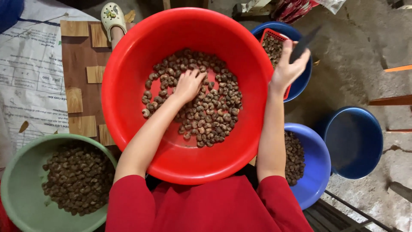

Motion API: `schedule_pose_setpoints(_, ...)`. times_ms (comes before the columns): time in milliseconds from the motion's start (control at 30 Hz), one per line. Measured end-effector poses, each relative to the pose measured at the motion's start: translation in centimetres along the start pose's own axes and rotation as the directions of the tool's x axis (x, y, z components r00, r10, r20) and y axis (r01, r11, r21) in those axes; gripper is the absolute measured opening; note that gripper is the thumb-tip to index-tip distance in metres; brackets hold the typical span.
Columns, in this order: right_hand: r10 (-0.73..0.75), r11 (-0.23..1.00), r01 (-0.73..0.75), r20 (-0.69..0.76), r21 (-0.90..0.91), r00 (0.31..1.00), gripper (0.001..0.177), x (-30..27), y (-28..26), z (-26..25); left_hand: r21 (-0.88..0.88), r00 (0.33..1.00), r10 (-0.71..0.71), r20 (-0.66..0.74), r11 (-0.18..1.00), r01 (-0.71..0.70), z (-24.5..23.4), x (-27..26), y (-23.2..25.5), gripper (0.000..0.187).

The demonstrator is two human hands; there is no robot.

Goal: A person sits on the floor and uses a small knife to peel or crack nuts in a large red bowl, surrounded by other containers of nuts.

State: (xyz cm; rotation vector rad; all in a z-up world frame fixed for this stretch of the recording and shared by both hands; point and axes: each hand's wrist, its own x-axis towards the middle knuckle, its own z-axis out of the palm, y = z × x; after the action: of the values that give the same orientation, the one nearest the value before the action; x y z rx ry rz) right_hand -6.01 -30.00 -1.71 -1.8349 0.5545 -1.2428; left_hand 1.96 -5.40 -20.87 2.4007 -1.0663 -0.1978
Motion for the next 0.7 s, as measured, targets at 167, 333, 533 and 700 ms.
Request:
schedule_pose_setpoints(167,-0.059,0.994,0.076,0.185,-0.083,0.981,0.018,-1.0,-1.2,1.1,0.124,0.991,0.125,-0.054,0.985,-0.118,3.1,-1.2,-0.1,0.025)
schedule_pose_setpoints(333,0.028,0.999,-0.017,0.222,-0.05,0.975,0.017,-3.1,0.4,2.5,-0.09,0.99,0.137,-0.042,0.986,-0.14,-2.9,0.1,3.0,0.028)
schedule_pose_setpoints(533,0.254,0.931,-0.361,0.623,0.05,0.74,0.014,-7.3,-2.8,3.9,-0.612,0.973,-0.068,-0.22,0.786,-0.083,-14.0,-0.8,8.5,0.025)
schedule_pose_setpoints(700,0.302,0.81,-0.571,0.738,0.136,0.604,0.014,-7.8,-5.2,4.1,-0.746,0.968,-0.089,-0.235,0.654,-0.121,-17.3,-2.0,9.0,0.022)
